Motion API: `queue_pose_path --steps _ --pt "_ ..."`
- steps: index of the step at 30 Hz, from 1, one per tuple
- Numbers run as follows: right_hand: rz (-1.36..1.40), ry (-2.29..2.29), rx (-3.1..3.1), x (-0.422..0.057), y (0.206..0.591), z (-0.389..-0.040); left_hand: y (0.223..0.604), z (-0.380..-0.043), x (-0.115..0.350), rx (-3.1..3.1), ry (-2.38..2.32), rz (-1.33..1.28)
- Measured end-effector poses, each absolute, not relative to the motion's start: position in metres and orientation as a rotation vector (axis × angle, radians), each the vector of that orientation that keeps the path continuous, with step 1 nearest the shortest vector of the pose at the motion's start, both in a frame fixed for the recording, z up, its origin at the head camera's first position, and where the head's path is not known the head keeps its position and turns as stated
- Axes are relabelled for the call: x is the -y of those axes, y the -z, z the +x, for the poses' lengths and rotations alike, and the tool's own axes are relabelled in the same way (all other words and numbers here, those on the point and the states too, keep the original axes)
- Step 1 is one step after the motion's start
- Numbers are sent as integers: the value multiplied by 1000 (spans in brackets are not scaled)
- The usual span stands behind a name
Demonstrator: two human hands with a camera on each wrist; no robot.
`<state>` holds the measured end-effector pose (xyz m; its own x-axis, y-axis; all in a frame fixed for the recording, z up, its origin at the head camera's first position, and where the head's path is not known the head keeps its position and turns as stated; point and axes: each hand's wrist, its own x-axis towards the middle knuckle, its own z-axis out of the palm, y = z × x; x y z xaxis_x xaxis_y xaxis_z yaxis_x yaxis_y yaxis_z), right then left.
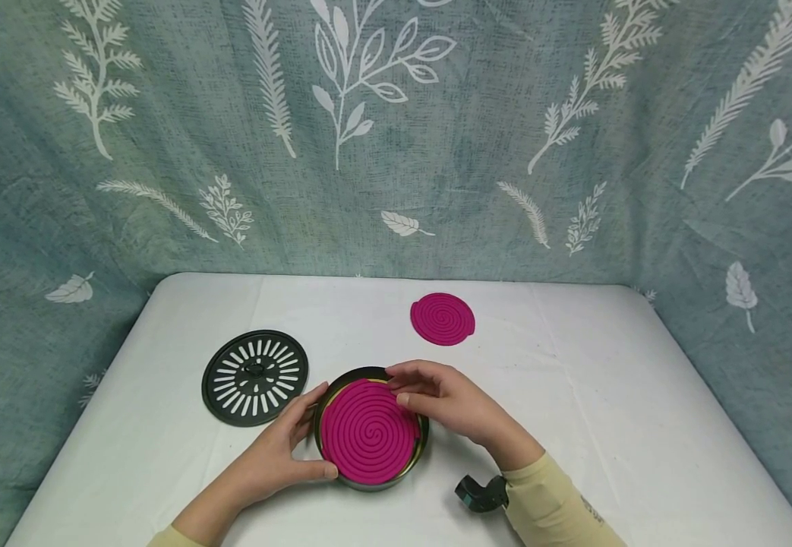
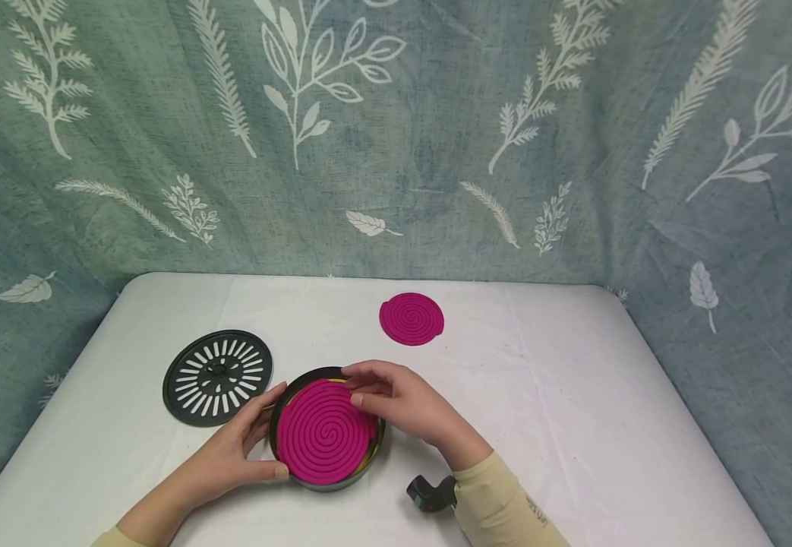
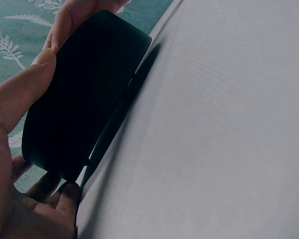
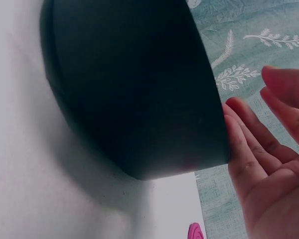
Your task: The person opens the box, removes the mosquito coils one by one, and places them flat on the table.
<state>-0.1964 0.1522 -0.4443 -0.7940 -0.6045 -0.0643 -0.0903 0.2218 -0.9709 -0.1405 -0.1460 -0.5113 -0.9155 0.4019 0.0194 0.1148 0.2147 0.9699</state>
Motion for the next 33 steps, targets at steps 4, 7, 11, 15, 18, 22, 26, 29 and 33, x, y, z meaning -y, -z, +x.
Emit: queue_pose_path --steps 4,7,11,15,18,22,26,29,33 --pt "-609 1650 -2047 -152 443 -196 510 -140 146 -2255 -1757 475" --pt "-593 1675 -2034 -152 443 -196 509 -140 146 -2254 -1750 453" --pt "-582 1711 -2018 -152 443 -196 509 -141 147 -2260 -1752 464" --pt "-569 1744 -2007 -152 443 -196 510 -141 146 -2267 -1758 485" --pt "-552 1767 -1992 -152 443 -197 510 -141 146 -2265 -1757 474" --pt "-533 1785 -1966 -153 446 -198 509 -141 146 -2266 -1748 450" --pt "-526 1799 -1934 -153 448 -199 508 -140 146 -2289 -1721 428" --pt "-516 1809 -1908 -153 448 -199 509 -141 146 -2300 -1713 422" --pt "-485 1789 -1882 -154 447 -199 511 -141 145 -2297 -1714 421"
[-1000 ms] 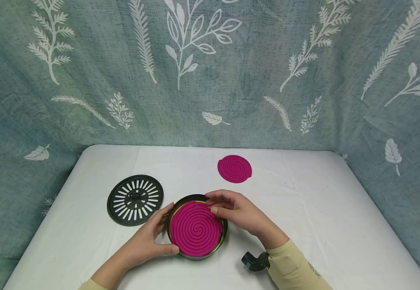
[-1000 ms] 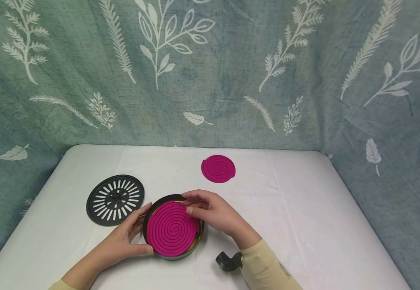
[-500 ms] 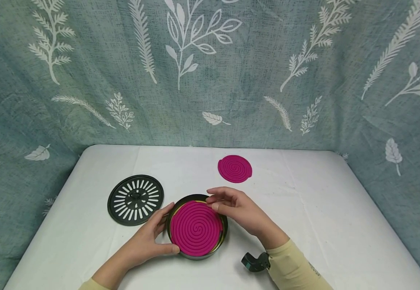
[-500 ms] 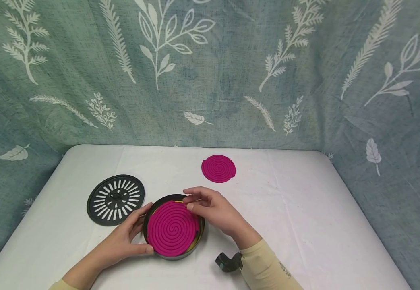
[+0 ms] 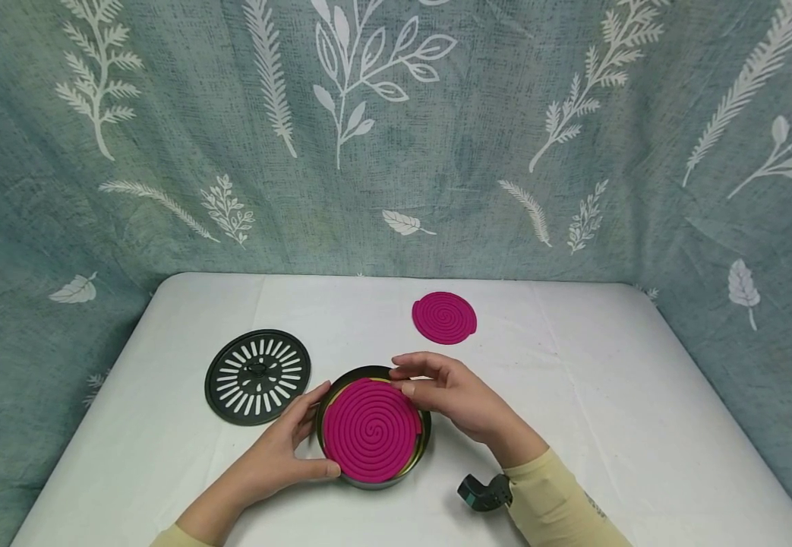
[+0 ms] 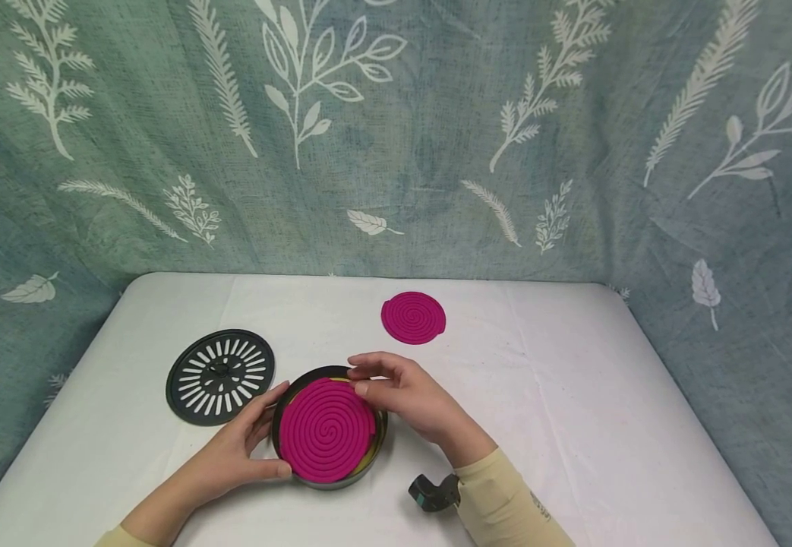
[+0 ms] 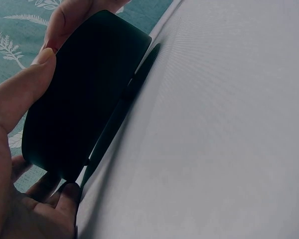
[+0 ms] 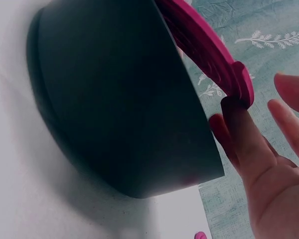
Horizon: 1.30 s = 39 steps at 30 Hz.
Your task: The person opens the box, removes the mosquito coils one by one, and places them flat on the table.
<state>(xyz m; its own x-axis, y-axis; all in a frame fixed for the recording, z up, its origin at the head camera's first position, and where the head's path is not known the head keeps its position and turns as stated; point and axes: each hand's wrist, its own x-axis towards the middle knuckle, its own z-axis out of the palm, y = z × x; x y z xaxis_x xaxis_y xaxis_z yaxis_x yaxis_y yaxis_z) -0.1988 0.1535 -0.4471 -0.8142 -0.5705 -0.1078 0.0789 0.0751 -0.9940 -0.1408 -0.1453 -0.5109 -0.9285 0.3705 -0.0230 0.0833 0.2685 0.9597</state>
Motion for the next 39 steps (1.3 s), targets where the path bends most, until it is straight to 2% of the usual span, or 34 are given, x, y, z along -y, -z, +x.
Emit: queue_pose_path --steps 39 --pt "-437 1488 -1936 -161 440 -197 509 -141 145 -2294 -1696 394"
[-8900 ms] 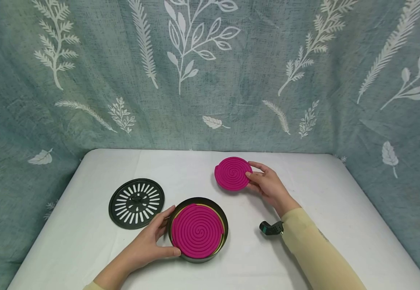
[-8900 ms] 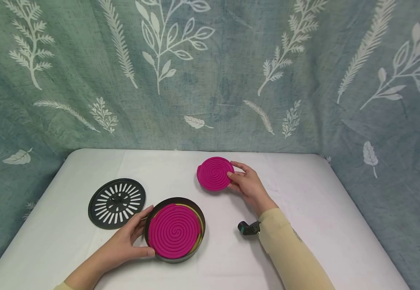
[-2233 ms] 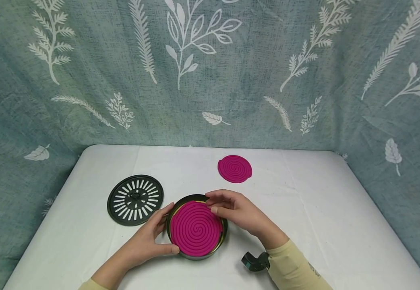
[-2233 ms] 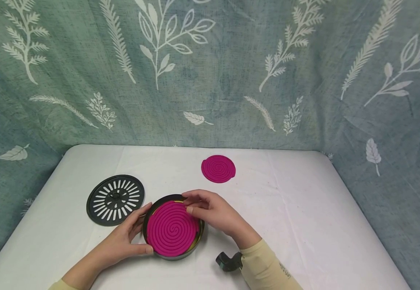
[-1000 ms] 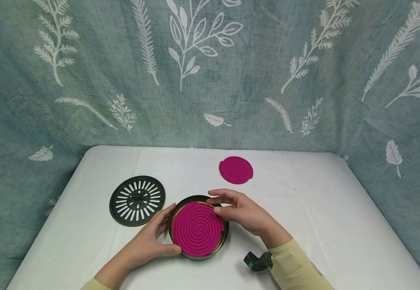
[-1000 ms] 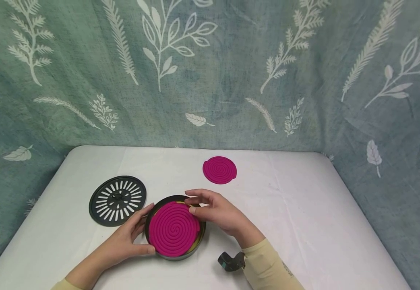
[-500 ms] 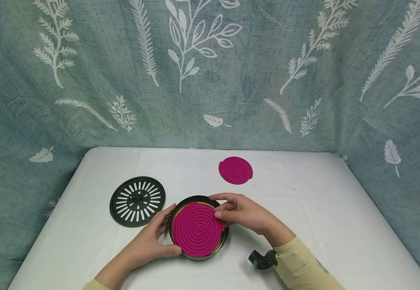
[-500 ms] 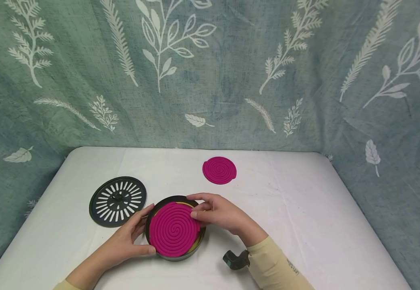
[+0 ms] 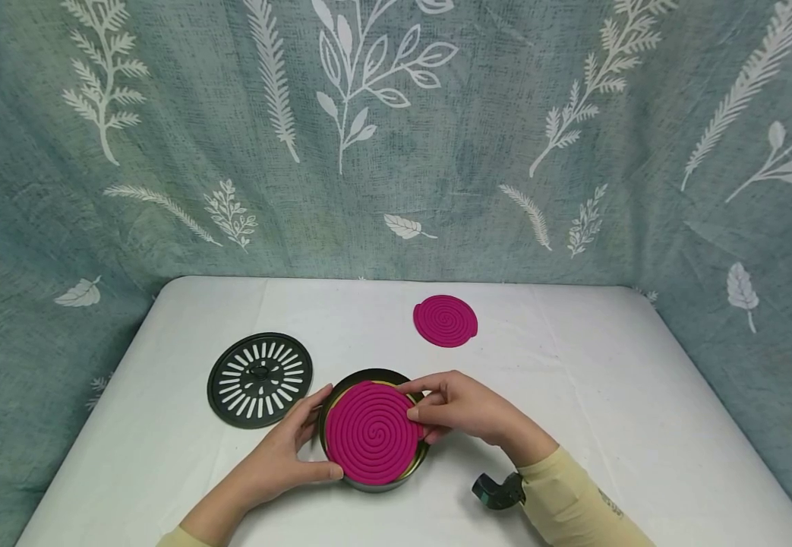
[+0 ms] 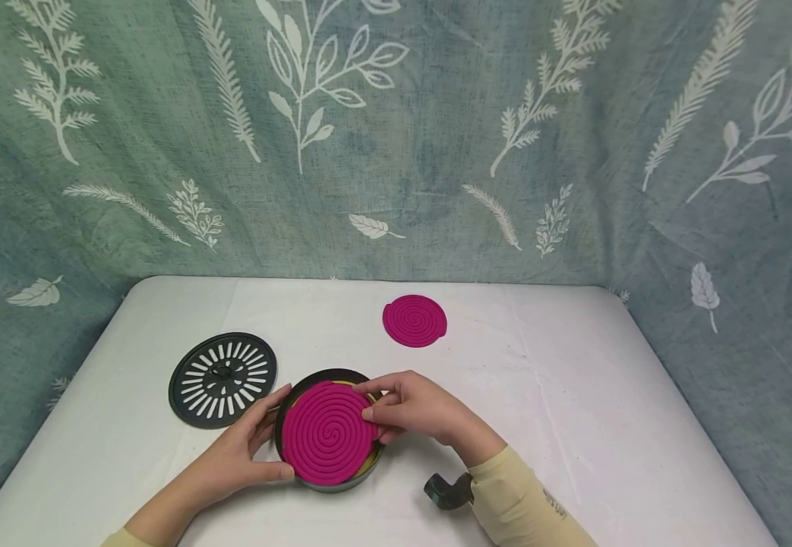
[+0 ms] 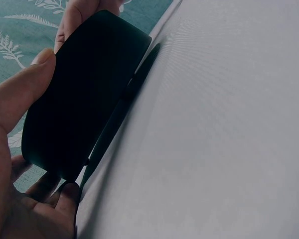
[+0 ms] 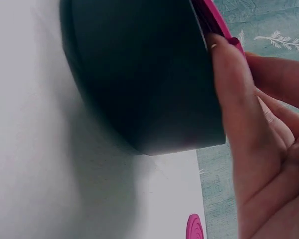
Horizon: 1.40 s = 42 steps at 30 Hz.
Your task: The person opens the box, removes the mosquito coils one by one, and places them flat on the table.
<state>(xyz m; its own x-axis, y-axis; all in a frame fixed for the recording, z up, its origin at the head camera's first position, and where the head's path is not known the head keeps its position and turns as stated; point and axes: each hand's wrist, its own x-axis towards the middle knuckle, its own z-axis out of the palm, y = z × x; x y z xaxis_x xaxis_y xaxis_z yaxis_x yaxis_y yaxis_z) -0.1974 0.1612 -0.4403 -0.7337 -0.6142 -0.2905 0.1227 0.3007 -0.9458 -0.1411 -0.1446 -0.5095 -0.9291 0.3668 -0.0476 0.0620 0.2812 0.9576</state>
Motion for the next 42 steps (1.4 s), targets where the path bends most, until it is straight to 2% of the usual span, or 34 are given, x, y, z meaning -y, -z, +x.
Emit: queue_pose_path --steps 24,42 --pt "-362 1592 -1893 -169 452 -195 511 -141 144 -2275 -1737 446" --pt "-238 1831 -1892 -187 455 -199 509 -140 144 -2265 -1743 449"
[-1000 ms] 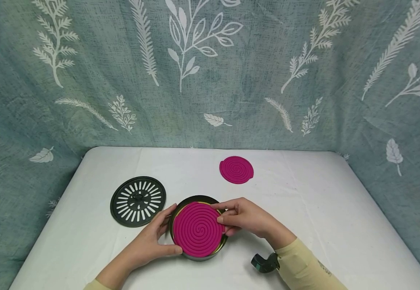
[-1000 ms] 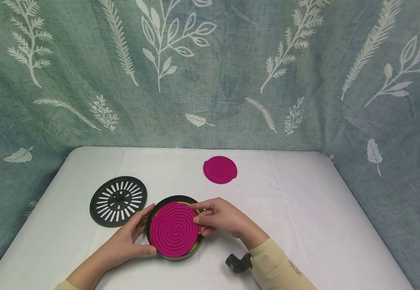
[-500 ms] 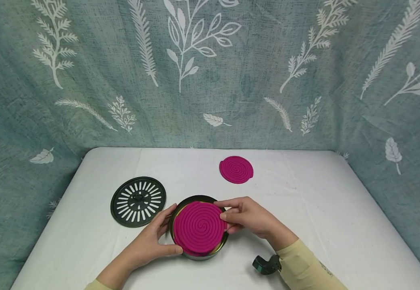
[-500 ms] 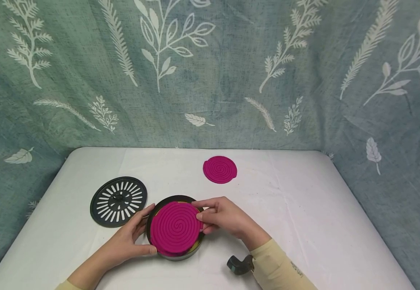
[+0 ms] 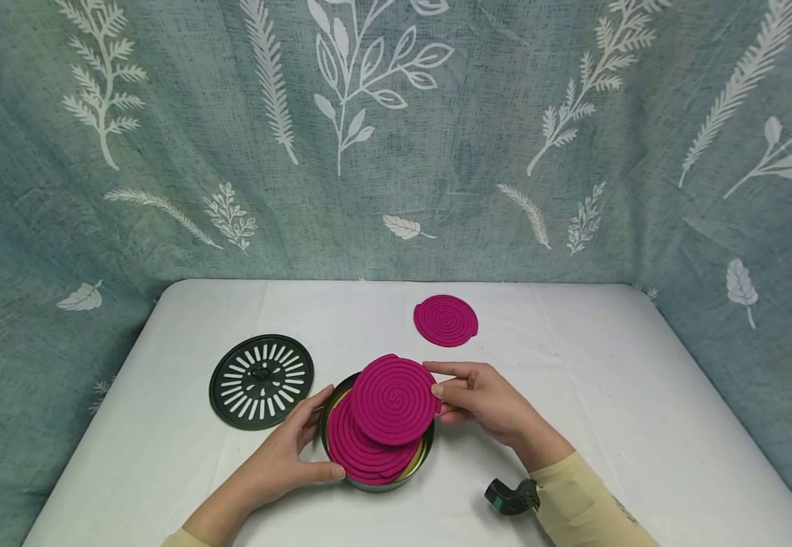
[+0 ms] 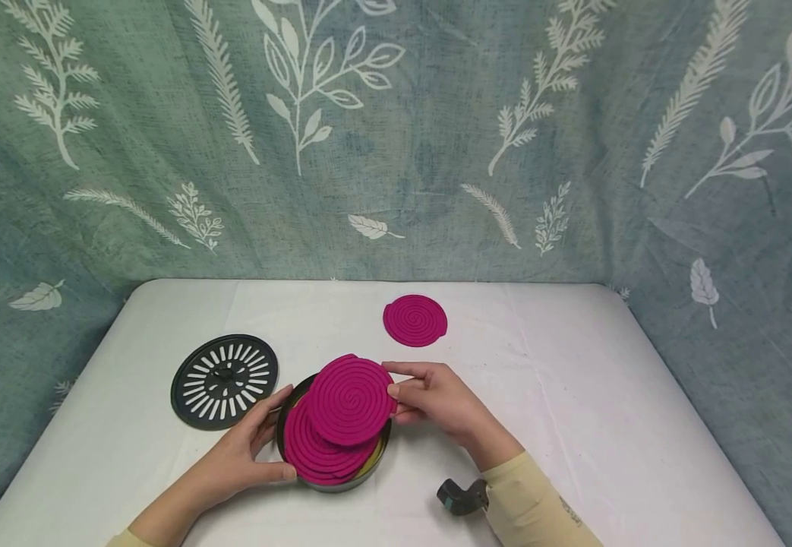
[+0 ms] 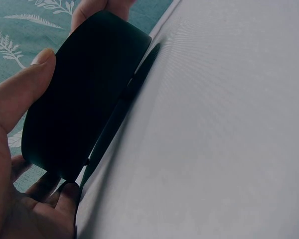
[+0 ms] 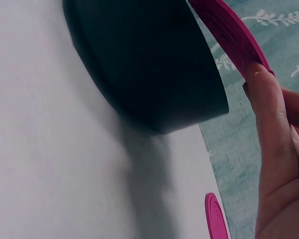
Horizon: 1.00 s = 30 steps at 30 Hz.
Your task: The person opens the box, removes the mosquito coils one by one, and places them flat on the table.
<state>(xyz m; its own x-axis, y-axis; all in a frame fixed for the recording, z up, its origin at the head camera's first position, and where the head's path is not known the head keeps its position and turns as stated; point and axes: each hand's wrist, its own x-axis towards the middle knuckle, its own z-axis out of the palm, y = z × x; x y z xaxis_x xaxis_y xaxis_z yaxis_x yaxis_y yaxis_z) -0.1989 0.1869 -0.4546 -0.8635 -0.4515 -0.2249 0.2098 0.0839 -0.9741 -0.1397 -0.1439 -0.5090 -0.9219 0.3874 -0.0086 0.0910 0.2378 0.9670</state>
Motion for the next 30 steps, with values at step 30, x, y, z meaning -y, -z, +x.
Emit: queue_pose_path --steps 30 --pt "-41 2112 -1934 -243 463 -218 508 -140 143 -2249 -1740 361"
